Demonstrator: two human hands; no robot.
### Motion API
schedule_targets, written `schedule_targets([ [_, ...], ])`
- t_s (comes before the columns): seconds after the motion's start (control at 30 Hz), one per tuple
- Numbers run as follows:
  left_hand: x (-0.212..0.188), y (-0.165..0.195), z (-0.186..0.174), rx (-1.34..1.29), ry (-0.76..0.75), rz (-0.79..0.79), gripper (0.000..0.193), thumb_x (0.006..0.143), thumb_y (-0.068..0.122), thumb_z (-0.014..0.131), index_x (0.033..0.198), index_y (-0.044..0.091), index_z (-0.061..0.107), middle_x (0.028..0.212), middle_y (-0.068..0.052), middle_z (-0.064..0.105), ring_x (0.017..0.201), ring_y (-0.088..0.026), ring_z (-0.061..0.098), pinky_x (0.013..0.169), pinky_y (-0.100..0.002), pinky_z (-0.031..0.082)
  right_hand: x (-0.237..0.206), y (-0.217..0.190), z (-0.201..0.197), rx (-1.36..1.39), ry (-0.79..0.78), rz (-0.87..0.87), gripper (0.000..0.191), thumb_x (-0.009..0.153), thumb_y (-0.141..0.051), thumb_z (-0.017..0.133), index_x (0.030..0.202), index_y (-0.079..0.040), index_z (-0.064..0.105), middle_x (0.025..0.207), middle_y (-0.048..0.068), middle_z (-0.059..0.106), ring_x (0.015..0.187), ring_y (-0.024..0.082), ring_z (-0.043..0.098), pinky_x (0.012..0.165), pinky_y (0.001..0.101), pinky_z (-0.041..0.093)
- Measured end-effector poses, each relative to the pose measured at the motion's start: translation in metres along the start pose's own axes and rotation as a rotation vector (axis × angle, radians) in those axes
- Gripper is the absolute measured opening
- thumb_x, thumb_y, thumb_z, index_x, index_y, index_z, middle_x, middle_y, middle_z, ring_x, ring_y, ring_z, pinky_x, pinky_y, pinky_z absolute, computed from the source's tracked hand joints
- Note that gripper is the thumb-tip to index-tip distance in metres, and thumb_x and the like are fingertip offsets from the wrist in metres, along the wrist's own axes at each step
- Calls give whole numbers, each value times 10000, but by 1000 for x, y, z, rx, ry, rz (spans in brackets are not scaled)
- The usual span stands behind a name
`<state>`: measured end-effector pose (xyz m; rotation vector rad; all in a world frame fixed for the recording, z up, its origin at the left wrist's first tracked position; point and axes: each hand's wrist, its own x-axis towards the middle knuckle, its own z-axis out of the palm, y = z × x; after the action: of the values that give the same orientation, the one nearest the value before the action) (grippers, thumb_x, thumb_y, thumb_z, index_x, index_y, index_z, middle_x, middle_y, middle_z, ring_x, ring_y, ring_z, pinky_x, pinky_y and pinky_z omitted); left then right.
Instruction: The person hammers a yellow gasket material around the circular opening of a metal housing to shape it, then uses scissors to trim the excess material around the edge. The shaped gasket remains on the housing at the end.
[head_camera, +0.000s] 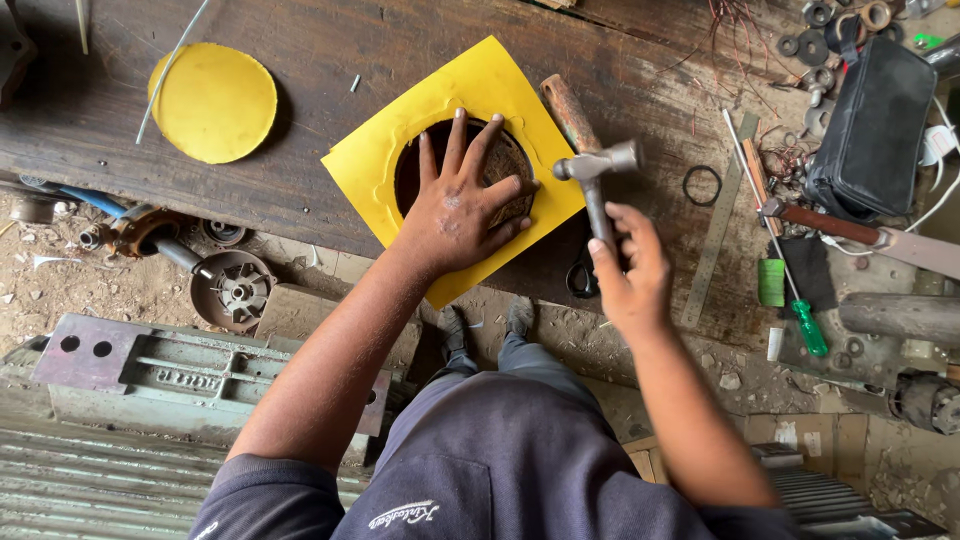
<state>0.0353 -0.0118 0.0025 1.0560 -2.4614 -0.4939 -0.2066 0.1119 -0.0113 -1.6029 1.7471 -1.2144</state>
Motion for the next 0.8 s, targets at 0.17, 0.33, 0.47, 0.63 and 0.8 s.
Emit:
schedule_targets([
  [0.17, -1, 0, 0, 1, 12, 14, 394, 924, 536, 707, 1246, 311, 683, 1632, -229, 254, 1514, -566, 114, 1075, -872, 126, -21, 11, 25, 155, 132, 12, 425, 1008, 37, 656, 1406, 2, 512, 1169, 99, 585, 809, 92, 600, 667, 232, 506],
  [0.33, -1, -1, -1, 18, 12, 20, 400, 933, 544, 704, 1261, 315, 676, 1629, -233, 253, 1504, -573, 113, 1070, -872, 128, -27, 14, 33, 13, 141, -21, 427, 1022, 34, 671, 1423, -7, 532, 1150, 104, 591, 814, 106, 573, 696, 244, 485],
  [0.47, -2, -1, -1, 36, 12, 22, 414, 935, 550, 701, 1283, 328, 670, 1629, -234, 249, 1506, -572, 114, 1069, -874, 131, -31, 11, 41, 86, 139, 19, 427, 1019, 14, 656, 1421, 4, 512, 1204, 109, 588, 839, 98, 607, 716, 230, 510],
  [0.63, -1, -3, -1, 33, 6, 21, 411, 933, 556, 701, 1272, 325, 672, 1630, -236, 243, 1502, -577, 112, 1066, -873, 134, -33, 10, 47, 93, 183, -42, 430, 1025, 16, 657, 1425, 15, 501, 1272, 130, 595, 932, 115, 605, 791, 249, 520],
  [0.8, -1, -3, 0, 30, 9, 21, 409, 933, 553, 706, 1263, 314, 675, 1639, -233, 241, 1506, -577, 113, 1074, -870, 140, -35, 8, 47, 30, 226, -67, 426, 1013, 14, 664, 1409, 9, 507, 1260, 138, 591, 919, 129, 591, 775, 257, 506],
])
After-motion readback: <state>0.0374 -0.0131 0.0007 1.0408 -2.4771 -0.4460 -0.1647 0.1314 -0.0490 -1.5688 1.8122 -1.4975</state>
